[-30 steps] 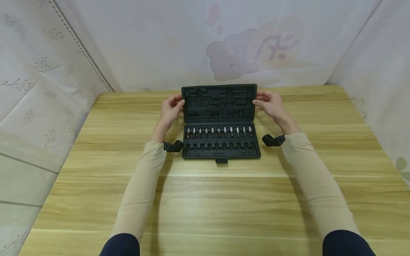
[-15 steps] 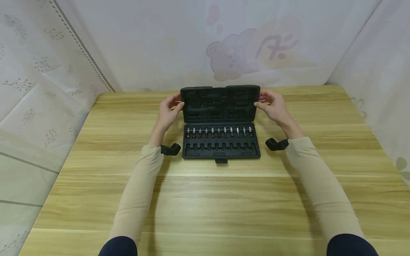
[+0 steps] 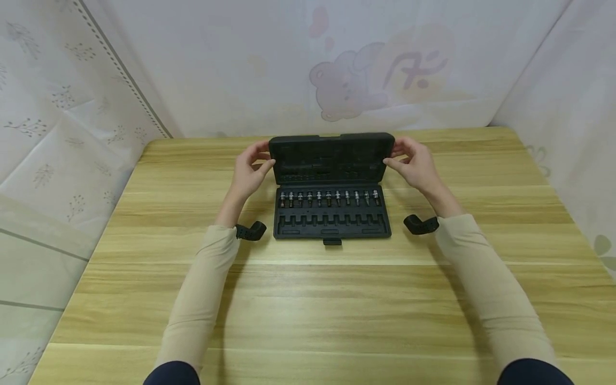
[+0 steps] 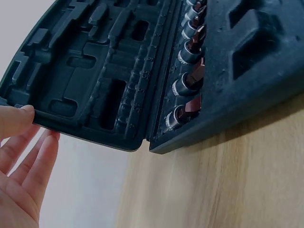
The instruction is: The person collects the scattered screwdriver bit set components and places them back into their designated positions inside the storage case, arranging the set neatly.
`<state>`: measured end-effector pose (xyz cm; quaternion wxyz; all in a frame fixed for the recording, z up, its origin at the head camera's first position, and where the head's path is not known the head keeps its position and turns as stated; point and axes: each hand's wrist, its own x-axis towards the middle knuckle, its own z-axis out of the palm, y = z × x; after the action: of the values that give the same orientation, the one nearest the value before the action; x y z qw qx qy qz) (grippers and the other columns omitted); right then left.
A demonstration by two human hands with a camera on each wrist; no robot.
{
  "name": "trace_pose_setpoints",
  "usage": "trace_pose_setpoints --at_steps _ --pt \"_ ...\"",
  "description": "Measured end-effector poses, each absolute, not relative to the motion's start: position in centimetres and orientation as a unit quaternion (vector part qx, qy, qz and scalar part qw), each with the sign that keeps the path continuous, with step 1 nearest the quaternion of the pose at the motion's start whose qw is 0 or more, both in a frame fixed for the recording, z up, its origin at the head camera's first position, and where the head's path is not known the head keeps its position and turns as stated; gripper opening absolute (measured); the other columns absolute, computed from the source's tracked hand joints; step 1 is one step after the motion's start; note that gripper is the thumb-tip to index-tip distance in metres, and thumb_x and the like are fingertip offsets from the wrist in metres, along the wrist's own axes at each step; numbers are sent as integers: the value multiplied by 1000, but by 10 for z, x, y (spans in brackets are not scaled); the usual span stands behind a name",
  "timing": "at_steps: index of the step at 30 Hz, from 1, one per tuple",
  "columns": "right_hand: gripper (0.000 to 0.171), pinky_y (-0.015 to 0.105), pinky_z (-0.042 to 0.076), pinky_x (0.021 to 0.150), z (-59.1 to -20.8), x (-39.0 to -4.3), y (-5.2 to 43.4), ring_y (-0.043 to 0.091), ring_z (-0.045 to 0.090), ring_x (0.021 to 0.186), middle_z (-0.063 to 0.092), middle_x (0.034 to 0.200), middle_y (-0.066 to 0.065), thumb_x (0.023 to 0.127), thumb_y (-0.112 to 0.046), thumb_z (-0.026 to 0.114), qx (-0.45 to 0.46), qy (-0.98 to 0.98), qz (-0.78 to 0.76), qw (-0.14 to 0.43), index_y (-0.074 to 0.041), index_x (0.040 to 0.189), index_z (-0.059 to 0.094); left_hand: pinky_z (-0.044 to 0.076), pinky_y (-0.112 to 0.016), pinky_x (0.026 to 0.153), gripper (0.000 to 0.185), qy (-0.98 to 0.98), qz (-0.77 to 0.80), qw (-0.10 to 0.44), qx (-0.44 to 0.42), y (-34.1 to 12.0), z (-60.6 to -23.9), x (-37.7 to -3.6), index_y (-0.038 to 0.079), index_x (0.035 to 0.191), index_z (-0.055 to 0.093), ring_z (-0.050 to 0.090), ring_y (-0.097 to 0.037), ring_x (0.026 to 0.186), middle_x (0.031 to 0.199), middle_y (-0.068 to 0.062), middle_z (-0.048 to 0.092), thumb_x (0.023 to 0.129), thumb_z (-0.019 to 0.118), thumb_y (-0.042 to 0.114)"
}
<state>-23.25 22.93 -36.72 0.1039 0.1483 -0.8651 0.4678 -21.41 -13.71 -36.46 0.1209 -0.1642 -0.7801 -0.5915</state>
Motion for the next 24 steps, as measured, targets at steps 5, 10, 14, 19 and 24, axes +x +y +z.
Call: trace_pose_setpoints --at_steps 5,10,14,19,24 --pt "26 11 44 65 -367 -228 230 -6 53 80 64 92 5 81 2 70 156 -871 451 117 5 105 59 51 -46 83 45 -782 -576 136 -198 -138 -365 -211 -7 129 50 57 -37 96 112 -27 56 86 59 -12" --pt "31 11 42 64 -366 -221 229 -5 53 80 64 93 16 81 3 70 174 -876 428 141 3 111 60 50 -53 79 43 -786 -552 160 -229 -136 -351 -197 -11 124 51 58 -42 93 109 -32 57 83 59 -16" --pt "33 10 41 63 -366 -216 231 6 57 80 65 90 17 81 4 70 200 -878 401 171 3 113 61 52 -52 75 40 -788 -533 181 -247 -135 -349 -192 -13 119 53 59 -41 89 106 -32 58 81 60 -18" --pt "32 9 40 62 -364 -209 233 -2 53 79 65 86 16 80 6 70 226 -879 375 189 4 111 62 53 -51 70 35 -792 -510 205 -267 -137 -347 -187 -15 114 54 60 -42 85 100 -32 60 80 61 -18" --pt "31 14 42 61 -360 -202 237 12 59 77 67 84 15 78 8 71 261 -878 345 205 4 107 63 53 -48 65 32 -789 -490 227 -292 -144 -362 -194 -13 110 58 62 -39 81 94 -27 63 79 64 -16"
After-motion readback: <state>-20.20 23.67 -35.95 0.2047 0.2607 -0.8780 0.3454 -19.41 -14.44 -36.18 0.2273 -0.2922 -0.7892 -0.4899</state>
